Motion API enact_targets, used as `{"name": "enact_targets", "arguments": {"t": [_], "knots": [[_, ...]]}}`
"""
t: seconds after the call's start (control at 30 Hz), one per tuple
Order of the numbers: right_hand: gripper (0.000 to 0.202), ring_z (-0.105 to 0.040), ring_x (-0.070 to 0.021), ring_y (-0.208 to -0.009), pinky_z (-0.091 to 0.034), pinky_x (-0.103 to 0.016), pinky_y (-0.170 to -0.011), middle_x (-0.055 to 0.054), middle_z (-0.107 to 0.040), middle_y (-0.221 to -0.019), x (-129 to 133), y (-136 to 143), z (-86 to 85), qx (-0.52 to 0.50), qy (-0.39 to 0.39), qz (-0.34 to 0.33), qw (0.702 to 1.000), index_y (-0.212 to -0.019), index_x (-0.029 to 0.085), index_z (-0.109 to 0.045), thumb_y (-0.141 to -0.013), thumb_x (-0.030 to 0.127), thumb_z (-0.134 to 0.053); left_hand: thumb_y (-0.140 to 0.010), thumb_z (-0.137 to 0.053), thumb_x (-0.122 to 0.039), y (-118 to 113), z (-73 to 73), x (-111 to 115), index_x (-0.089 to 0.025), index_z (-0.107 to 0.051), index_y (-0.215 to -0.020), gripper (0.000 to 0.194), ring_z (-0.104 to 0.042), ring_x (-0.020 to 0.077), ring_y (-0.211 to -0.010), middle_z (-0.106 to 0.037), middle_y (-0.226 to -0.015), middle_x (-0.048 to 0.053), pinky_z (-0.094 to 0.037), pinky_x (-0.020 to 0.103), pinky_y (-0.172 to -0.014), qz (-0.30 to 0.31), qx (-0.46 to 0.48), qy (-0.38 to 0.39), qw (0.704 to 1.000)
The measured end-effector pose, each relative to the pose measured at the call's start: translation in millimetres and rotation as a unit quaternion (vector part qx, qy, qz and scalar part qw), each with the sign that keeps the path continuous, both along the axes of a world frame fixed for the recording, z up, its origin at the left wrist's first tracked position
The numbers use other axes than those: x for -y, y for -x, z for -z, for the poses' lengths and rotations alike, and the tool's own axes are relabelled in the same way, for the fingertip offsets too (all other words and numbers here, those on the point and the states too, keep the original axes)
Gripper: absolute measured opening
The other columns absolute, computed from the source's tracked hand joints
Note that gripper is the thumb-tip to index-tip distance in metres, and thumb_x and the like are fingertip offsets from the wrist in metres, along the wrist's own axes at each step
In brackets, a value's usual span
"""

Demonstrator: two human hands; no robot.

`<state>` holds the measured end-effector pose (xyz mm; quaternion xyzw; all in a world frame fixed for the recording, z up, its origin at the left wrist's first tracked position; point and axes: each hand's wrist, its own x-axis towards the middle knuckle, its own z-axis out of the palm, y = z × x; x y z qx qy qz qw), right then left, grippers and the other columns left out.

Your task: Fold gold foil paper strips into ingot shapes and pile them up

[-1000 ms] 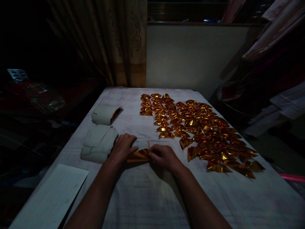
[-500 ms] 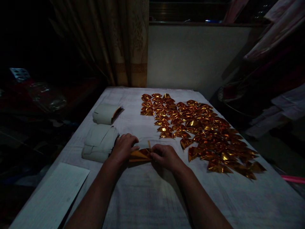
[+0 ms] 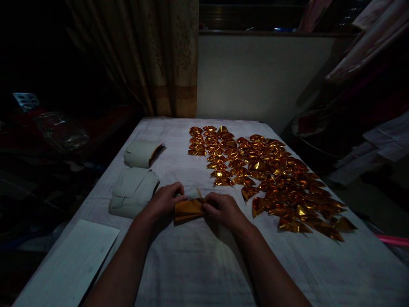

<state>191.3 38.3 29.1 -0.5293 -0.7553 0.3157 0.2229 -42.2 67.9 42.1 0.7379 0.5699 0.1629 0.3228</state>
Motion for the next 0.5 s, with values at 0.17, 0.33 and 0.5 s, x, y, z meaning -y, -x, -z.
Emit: {"name": "enact_targets", "arguments": {"t": [0.17,0.33,0.5], "knots": [[0.009,-0.057,-0.0124,-0.061,-0.036,-0.022,-0.059,0.002,-0.067,-0.069,0,2,-0.4,0.0,-0.006,0.014,1.0,-0.08,0.021,-0.068,-0.082,0.024,-0.06,-0.081,-0.057,-0.041,-5,-2.9,2,-0.02,-0.063,-0.099,0.028,-0.062,0.0182,-0.079,-0.067,-0.086,0.002,-0.048,0.028,-0.07,-0.024,0.191,0.095,0.977],[0.01,-0.06,-0.0138,-0.065,-0.037,-0.023,-0.061,0.001,-0.07,-0.073,0,2,-2.2,0.02,-0.012,0.026,0.999,-0.082,0.023,-0.07,-0.083,0.025,-0.059,-0.087,-0.05,-0.056,-3,-12.4,7,-0.017,-0.069,-0.095,0.044,-0.064,0.0215,-0.084,-0.071,-0.092,0.008,-0.05,0.031,-0.072,-0.025,0.208,0.143,0.967],[0.009,-0.061,-0.0143,-0.066,-0.039,-0.023,-0.061,0.001,-0.071,-0.074,0,4,-1.6,0.016,-0.016,0.033,0.999,-0.083,0.023,-0.069,-0.083,0.025,-0.061,-0.078,-0.065,-0.044,-10,-17.0,13,-0.017,-0.071,-0.092,0.031,-0.065,0.0225,-0.076,-0.072,-0.085,0.008,-0.048,0.031,-0.064,-0.002,0.142,0.12,0.983]]}}
